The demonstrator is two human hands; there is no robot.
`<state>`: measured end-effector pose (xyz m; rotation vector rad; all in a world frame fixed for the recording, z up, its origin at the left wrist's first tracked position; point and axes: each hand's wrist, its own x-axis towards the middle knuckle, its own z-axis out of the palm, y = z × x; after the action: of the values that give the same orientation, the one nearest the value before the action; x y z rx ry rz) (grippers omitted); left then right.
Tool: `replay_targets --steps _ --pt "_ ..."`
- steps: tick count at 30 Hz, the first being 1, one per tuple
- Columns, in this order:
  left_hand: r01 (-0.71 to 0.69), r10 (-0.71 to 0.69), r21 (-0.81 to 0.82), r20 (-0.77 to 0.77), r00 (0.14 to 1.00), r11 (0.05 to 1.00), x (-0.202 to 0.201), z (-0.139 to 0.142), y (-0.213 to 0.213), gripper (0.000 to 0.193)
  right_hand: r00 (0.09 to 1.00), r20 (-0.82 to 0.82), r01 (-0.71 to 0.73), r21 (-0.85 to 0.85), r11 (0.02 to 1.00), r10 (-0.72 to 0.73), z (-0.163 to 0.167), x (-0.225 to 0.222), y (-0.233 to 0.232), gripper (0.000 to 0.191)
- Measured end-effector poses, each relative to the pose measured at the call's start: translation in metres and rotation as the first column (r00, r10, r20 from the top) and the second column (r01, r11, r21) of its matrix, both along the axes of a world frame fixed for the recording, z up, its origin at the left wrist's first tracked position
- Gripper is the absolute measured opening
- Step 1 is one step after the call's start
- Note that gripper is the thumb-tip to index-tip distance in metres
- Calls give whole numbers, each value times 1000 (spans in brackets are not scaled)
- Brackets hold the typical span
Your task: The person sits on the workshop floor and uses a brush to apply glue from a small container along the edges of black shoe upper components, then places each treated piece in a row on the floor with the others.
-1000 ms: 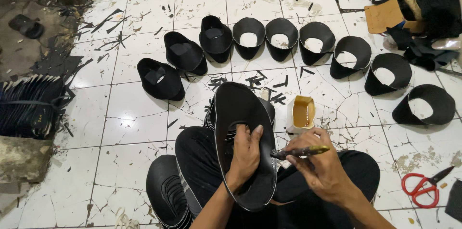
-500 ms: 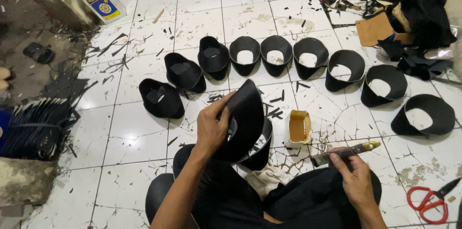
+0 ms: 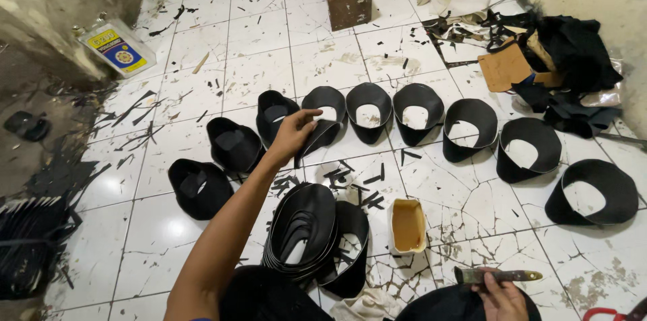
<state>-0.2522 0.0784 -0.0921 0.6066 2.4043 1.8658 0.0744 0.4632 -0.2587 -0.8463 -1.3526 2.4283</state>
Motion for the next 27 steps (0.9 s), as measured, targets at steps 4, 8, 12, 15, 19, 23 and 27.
replay_targets --steps 4,8,12,15,19,23,27 --pt "-126 88 -210 -179 980 970 -55 6 33 32 983 73 -165 -14 986 166 -7 -18 19 36" --pt "-165 82 -341 -245 966 925 -100 4 60 32 897 267 -352 -50 935 352 -34 -35 41 43" --pt "-157 18 -388 -340 940 908 -131 -6 81 32 938 239 -275 79 958 250 -59 -34 48 46" --pt "-200 12 -417 -412 911 887 -150 -22 88 33 953 164 -276 132 952 254 -70 -32 52 43" --pt "-234 42 -412 -423 905 881 -162 -52 83 37 936 179 -292 -83 953 303 -81 -34 59 39" --pt "-266 50 -527 -387 921 807 -156 -80 75 36 946 216 -249 12 969 240 -91 -32 60 38" --pt "-320 107 -435 -446 889 842 -139 -93 71 39 951 212 -243 63 968 225 -94 -25 58 41"
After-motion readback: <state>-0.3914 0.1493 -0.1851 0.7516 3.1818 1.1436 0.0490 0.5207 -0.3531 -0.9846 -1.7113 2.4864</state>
